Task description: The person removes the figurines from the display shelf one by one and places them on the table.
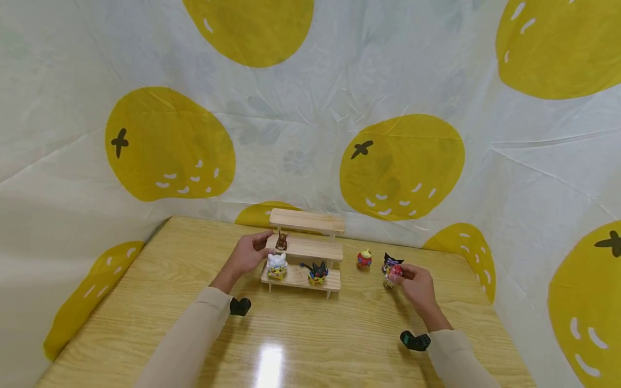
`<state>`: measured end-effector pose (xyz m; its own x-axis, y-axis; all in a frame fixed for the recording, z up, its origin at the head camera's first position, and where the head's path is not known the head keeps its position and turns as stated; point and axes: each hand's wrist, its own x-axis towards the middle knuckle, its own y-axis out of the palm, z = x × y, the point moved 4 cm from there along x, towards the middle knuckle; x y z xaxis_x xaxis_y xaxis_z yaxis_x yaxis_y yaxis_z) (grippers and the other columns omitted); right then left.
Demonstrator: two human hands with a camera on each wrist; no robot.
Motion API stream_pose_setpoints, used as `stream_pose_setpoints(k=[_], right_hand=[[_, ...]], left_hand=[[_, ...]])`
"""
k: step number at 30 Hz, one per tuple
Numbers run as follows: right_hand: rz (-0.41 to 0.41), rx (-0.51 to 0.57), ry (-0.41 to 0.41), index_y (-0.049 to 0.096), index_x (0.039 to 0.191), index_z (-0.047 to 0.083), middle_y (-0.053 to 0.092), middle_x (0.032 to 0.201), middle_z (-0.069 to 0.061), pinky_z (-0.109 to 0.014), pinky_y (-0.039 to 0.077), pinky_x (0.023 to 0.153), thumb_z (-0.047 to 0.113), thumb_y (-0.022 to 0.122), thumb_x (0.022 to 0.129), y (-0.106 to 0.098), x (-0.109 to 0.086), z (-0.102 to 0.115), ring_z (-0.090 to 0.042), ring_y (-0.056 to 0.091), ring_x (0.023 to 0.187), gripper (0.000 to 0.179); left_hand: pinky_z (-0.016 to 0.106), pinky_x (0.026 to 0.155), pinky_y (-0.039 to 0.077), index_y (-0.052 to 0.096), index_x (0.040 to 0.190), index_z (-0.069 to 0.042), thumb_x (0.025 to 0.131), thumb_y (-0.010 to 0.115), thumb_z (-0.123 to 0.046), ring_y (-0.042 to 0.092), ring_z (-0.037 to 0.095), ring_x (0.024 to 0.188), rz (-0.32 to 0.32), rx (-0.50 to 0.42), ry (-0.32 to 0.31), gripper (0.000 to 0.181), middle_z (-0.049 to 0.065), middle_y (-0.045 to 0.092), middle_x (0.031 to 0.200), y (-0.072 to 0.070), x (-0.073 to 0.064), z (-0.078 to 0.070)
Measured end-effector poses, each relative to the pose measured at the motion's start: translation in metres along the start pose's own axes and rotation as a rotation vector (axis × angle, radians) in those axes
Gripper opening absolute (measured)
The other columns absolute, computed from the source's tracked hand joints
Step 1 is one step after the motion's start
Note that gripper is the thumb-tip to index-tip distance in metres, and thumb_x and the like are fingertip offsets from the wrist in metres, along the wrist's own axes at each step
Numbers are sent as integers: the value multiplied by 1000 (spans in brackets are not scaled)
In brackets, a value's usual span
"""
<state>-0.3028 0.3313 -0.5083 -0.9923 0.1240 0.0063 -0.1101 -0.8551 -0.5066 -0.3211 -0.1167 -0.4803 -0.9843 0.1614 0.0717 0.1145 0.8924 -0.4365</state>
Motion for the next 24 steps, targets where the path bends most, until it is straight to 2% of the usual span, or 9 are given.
stream_pose_setpoints(k=[8, 15, 24], right_hand=[[2, -14, 5, 63, 134, -13, 67, 129, -33, -9, 52, 71, 13, 76, 96, -1, -2, 2, -3, 63, 93, 47], [-3, -1, 6, 66, 131, -11, 70, 124, -30, -14, 56, 72, 8, 76, 95, -1, -2, 0, 1, 62, 87, 42], [-1, 6, 19, 64, 133, -13, 69, 127, -32, -11, 53, 70, 13, 78, 95, -2, -1, -1, 2, 61, 88, 48]], left_hand=[[52, 116, 49, 45, 158, -4, 103, 66, -13, 49, 40, 147, 3, 4, 2, 59, 17, 45, 163, -1, -1, 0], [51, 116, 49, 45, 158, -5, 103, 66, -13, 49, 39, 147, -1, 2, 1, 59, 18, 44, 163, 0, -1, 0], [51, 116, 49, 46, 158, -7, 103, 67, -14, 49, 39, 147, -2, 8, -11, 59, 17, 45, 163, -1, -1, 1]])
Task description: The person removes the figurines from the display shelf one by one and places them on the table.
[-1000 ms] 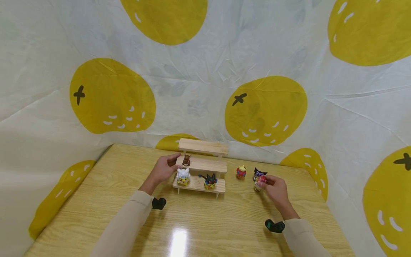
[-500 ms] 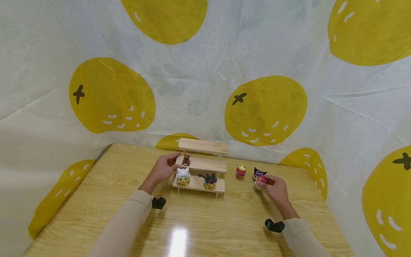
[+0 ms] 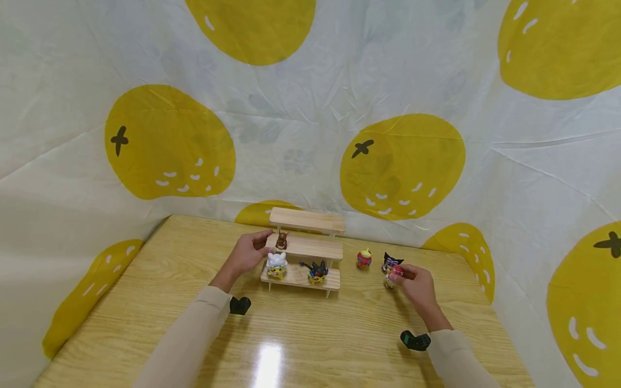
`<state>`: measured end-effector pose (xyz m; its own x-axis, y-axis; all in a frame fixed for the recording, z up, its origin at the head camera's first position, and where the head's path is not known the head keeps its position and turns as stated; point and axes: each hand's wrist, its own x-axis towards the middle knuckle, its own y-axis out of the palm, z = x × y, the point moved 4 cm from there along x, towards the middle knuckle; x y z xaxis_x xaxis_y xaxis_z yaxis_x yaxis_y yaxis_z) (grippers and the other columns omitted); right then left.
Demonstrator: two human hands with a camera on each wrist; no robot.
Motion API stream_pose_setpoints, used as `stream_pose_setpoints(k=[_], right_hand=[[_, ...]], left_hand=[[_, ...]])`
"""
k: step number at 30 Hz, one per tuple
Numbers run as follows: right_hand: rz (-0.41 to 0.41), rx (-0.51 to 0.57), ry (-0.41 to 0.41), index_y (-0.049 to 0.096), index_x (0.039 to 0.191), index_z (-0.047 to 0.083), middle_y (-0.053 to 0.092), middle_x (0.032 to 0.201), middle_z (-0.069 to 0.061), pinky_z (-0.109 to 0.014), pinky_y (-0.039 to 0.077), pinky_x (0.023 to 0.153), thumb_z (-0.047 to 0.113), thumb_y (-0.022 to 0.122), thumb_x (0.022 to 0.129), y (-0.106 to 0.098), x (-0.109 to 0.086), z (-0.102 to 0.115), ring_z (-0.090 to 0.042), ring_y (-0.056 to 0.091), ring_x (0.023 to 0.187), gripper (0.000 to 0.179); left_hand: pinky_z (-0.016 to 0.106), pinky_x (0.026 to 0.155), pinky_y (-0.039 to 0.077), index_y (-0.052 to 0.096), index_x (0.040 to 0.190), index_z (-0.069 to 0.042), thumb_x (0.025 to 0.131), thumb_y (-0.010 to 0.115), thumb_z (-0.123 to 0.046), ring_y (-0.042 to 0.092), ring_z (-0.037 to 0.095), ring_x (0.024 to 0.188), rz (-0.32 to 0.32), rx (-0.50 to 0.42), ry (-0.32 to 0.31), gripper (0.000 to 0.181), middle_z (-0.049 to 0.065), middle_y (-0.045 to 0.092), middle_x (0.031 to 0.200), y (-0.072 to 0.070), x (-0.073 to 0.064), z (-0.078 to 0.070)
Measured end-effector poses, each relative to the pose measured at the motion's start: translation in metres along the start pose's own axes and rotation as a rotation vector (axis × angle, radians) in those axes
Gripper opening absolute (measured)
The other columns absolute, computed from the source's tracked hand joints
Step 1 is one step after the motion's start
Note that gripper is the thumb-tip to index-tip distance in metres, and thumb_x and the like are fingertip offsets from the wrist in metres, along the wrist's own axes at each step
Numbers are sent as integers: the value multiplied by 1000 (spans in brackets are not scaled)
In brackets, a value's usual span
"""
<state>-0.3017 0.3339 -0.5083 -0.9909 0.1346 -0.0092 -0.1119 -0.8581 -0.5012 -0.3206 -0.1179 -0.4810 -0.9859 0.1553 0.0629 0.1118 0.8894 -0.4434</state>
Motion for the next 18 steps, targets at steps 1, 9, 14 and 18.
stream_pose_setpoints(k=[1, 9, 14, 18], right_hand=[[-2, 1, 0, 64, 133, -12, 69, 127, -31, -11, 53, 71, 13, 78, 95, 0, 0, -1, 3, 61, 88, 47], [-6, -15, -9, 65, 132, -12, 70, 126, -31, -10, 53, 72, 12, 76, 96, 0, 1, -2, 4, 61, 88, 45], [-4, -3, -2, 64, 132, -13, 70, 126, -31, -10, 53, 71, 13, 77, 95, -1, 0, -2, 3, 61, 88, 47], [-7, 8, 5, 65, 132, -11, 70, 126, -30, -11, 54, 72, 12, 77, 95, -1, 0, -2, 3, 61, 87, 45]], left_hand=[[51, 116, 49, 46, 158, -7, 103, 67, -14, 49, 39, 147, 1, -1, 0, 59, 17, 45, 163, 0, 0, 0], [51, 115, 49, 45, 158, -6, 103, 67, -13, 49, 39, 147, 8, -19, 4, 59, 17, 44, 164, 0, 1, 0], [51, 116, 49, 45, 158, -5, 103, 66, -13, 49, 39, 147, 8, -15, 4, 59, 18, 43, 164, 0, 0, -1], [51, 116, 49, 45, 158, -5, 103, 66, -13, 48, 39, 147, 4, -16, 1, 59, 18, 44, 164, 0, -1, -3]])
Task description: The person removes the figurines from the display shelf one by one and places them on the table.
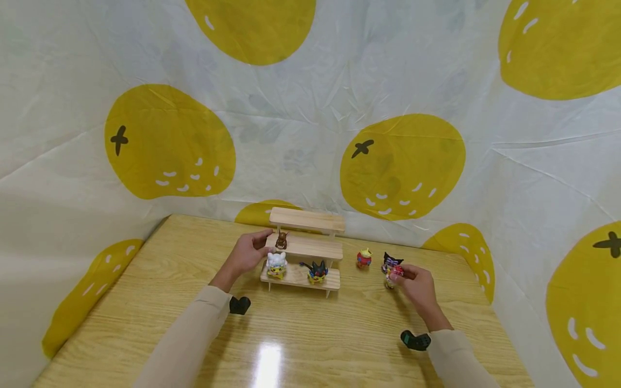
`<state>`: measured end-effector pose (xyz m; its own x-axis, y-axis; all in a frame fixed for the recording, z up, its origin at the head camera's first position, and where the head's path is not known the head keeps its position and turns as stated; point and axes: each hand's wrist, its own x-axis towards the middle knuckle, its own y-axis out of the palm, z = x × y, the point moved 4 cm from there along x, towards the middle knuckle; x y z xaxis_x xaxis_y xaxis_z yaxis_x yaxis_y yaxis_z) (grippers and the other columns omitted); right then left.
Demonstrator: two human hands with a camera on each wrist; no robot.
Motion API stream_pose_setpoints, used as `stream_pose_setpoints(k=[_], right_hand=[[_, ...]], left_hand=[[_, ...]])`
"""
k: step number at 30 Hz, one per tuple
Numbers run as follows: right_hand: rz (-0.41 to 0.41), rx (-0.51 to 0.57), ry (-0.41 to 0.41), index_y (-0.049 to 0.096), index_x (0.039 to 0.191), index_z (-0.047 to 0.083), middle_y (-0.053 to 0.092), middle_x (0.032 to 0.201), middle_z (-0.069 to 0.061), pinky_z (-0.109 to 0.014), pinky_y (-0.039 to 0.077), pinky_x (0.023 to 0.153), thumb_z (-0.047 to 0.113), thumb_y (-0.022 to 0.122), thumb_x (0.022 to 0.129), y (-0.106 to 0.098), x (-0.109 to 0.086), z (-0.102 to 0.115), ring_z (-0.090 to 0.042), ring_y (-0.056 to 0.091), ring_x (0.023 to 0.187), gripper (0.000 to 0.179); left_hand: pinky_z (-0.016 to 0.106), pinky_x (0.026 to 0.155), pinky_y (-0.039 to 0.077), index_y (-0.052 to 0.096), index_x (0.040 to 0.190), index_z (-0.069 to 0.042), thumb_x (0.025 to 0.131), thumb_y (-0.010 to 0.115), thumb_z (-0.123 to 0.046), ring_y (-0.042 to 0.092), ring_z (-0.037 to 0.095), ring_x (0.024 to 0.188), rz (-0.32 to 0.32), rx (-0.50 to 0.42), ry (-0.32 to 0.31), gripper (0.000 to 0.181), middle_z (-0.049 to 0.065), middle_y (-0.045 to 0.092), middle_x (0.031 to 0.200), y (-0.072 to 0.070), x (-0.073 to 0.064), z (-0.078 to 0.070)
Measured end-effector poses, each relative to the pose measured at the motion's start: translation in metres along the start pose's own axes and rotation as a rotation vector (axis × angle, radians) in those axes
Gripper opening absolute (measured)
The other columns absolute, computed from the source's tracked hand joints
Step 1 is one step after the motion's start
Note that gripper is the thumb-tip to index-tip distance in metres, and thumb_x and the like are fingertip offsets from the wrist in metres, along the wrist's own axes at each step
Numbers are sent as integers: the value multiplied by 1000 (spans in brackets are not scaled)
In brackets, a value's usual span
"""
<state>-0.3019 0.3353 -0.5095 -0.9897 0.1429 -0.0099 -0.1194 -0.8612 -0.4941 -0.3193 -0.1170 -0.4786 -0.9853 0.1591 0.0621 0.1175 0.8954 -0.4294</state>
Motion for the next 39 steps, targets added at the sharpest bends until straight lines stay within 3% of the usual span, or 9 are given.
stream_pose_setpoints(k=[16, 24, 33, 39], right_hand=[[5, 5, -25, 65, 131, -11, 70, 125, -30, -10, 54, 73, 10, 76, 96, -3, -2, 0, 2, 62, 88, 42], [13, 8, -21, 67, 132, -7, 68, 132, -29, -7, 54, 76, 12, 78, 95, -4, -5, -2, 2, 64, 94, 44], [-45, -6, -6, 70, 130, -3, 70, 131, -26, -6, 53, 77, 13, 80, 93, -5, -8, -6, 7, 62, 91, 41], [-59, -21, -13, 70, 129, -5, 70, 129, -27, -6, 51, 76, 13, 79, 94, -6, -9, -7, 2, 61, 92, 40]], left_hand=[[53, 117, 47, 45, 157, -3, 103, 66, -14, 48, 40, 147, 0, 5, 2, 59, 18, 45, 163, 0, 1, -4], [52, 117, 47, 44, 158, -5, 104, 66, -14, 48, 39, 148, 1, 9, -14, 60, 17, 44, 164, 0, -1, -2], [52, 117, 48, 45, 158, -7, 104, 66, -15, 49, 39, 147, -1, 11, -22, 59, 17, 45, 164, 0, -1, -1], [52, 116, 48, 45, 158, -9, 104, 66, -16, 49, 39, 147, -2, 13, -27, 59, 17, 44, 164, -1, -1, 0]])
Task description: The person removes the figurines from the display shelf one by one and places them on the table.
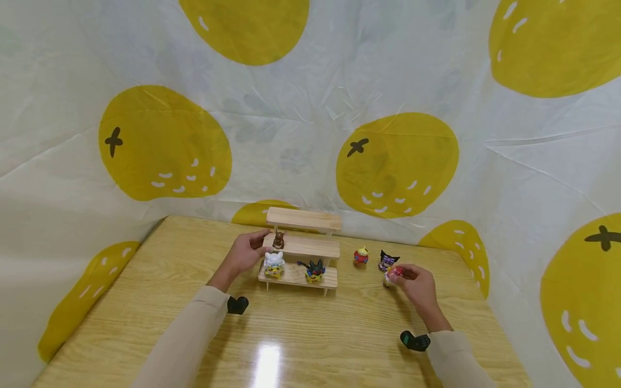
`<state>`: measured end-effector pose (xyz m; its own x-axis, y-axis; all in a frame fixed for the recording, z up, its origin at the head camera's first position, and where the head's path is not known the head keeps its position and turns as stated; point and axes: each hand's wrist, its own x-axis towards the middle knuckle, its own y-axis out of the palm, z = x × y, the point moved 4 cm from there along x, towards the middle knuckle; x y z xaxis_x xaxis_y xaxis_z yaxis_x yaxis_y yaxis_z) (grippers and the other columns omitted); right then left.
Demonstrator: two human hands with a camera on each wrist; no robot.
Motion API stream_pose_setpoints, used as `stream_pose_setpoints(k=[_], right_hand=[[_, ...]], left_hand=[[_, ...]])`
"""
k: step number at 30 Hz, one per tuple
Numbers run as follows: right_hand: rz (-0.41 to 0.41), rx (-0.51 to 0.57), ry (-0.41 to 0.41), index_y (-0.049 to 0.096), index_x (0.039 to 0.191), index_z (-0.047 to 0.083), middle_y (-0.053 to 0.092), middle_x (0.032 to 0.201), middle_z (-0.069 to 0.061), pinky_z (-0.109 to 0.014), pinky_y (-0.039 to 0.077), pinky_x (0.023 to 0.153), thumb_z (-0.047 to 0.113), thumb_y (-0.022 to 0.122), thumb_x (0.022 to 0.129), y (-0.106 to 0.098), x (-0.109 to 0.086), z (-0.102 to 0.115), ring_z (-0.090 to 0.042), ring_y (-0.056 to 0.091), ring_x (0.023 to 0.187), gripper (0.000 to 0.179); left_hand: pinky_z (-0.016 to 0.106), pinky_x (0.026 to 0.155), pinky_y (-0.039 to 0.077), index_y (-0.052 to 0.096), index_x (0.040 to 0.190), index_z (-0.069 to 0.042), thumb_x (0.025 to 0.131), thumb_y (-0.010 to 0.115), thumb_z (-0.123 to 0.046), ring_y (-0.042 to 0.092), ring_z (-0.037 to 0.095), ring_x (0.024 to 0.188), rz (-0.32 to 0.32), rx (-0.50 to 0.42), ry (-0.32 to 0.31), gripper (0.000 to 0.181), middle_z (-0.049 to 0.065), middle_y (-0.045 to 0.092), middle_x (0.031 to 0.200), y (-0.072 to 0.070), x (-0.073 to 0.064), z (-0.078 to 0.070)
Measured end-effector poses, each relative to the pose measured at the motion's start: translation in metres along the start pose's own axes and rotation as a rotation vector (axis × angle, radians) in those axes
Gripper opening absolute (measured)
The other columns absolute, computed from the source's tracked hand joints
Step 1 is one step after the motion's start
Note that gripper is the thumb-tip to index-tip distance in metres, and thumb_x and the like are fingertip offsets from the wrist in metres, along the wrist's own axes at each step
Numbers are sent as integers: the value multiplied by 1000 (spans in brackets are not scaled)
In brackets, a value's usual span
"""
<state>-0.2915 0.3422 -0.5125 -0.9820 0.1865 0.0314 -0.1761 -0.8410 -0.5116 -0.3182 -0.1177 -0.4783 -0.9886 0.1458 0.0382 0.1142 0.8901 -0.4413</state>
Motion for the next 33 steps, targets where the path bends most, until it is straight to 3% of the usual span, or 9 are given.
stream_pose_setpoints(k=[6, 18, 25, 33], right_hand=[[39, 18, 3, 67, 134, -6, 69, 132, -27, -7, 53, 77, 9, 75, 96, -1, -1, 3, -1, 62, 95, 41], [-14, 35, -1, 68, 133, -4, 70, 133, -23, -6, 53, 77, 16, 76, 97, -18, 3, 11, 18, 59, 87, 42], [-32, 77, 16, 69, 133, -2, 70, 135, -23, -3, 51, 79, 16, 74, 99, -29, 4, 27, 15, 65, 85, 40], [14, 145, -6, 69, 132, -5, 77, 124, -14, -6, 53, 81, 13, 74, 98, -21, -3, 48, 11, 68, 88, 39]], left_hand=[[52, 116, 48, 45, 159, -9, 104, 65, -16, 48, 39, 148, 8, -1, 2, 59, 17, 43, 164, 0, 2, -2], [52, 117, 48, 45, 158, -9, 104, 66, -17, 48, 38, 148, 6, 2, 14, 59, 16, 44, 164, -2, 5, 0], [53, 117, 47, 44, 158, -5, 104, 65, -14, 46, 40, 148, -1, 7, 31, 59, 18, 43, 164, -2, 4, 0], [52, 117, 48, 45, 157, -3, 104, 66, -14, 45, 39, 150, 4, 13, 26, 59, 18, 44, 163, 0, 1, 0]])
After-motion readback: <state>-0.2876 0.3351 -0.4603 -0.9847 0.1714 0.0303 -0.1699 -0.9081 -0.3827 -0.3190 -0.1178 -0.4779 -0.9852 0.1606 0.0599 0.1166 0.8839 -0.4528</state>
